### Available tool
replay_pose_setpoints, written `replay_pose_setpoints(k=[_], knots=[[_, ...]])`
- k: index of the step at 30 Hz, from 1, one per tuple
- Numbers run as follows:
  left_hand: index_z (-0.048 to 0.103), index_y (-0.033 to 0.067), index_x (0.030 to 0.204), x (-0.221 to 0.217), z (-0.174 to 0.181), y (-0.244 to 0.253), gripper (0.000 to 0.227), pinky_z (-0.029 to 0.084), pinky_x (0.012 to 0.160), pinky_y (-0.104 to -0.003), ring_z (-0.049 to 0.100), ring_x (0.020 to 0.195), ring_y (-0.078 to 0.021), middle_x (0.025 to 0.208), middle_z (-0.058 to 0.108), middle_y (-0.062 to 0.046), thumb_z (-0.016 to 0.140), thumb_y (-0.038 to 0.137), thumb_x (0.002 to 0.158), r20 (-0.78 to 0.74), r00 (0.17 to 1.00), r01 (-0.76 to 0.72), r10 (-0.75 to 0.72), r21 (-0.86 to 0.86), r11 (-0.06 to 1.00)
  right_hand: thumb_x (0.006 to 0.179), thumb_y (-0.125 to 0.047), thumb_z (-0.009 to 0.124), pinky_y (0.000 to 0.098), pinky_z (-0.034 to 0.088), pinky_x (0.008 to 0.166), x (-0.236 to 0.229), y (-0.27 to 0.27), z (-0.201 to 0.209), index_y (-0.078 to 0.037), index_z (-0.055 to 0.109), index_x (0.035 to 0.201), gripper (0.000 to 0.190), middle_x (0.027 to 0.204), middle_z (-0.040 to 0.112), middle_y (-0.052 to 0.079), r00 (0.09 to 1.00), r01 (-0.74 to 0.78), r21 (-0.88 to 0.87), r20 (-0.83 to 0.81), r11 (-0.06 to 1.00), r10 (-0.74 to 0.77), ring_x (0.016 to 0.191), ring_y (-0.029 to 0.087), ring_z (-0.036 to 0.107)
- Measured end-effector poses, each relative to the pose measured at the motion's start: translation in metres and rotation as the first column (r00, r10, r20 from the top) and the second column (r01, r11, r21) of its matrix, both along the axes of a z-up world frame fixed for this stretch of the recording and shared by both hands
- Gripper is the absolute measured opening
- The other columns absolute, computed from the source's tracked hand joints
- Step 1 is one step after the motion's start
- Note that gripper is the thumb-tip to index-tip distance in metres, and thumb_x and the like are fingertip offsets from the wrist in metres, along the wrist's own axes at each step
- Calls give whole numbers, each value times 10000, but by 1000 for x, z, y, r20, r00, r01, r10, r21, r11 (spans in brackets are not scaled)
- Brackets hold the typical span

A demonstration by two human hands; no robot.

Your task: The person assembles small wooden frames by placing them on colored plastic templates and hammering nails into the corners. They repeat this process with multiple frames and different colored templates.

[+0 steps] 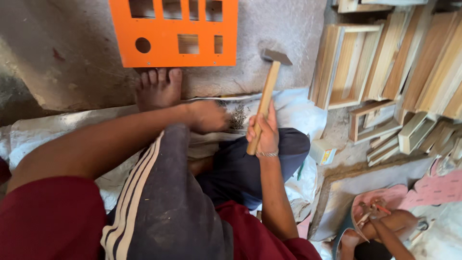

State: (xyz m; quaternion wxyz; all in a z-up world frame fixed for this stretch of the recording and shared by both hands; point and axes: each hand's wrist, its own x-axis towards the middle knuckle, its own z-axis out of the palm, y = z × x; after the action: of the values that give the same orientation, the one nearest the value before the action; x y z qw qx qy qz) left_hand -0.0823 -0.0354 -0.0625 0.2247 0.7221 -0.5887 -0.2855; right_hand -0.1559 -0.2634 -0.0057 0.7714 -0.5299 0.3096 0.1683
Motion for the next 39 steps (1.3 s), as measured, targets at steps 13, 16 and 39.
replay_pose_setpoints(k=[13, 16, 39], knots=[[780, 69, 967, -25, -22, 14, 194, 610, 784, -427, 698, 1068, -327, 1219, 668, -164, 635, 149, 866, 98, 994, -59, 42, 172, 983, 1074, -120, 478, 267, 477, 456, 6, 5, 0, -237, 77, 1692, 746, 847, 547, 81, 998, -20, 61, 56, 998, 16, 549, 112, 508], [748, 36, 994, -21, -7, 19, 167, 618, 736, -439, 744, 946, -327, 1063, 731, -152, 630, 120, 911, 45, 983, -183, 179, 107, 977, 1074, -119, 474, 269, 475, 456, 5, 6, -2, -238, 78, 1691, 742, 849, 550, 83, 999, -15, 47, 46, 999, 13, 549, 116, 509], [697, 27, 1157, 116, 35, 182, 92, 587, 759, -356, 723, 923, -276, 1037, 706, -141, 705, -19, 1078, -211, 119, -760, 970, -648, -48, 1078, -155, 476, 244, 468, 466, 7, 12, 7, -244, 92, 1688, 726, 854, 545, 64, 996, -63, 29, 60, 998, 61, 551, 83, 495]])
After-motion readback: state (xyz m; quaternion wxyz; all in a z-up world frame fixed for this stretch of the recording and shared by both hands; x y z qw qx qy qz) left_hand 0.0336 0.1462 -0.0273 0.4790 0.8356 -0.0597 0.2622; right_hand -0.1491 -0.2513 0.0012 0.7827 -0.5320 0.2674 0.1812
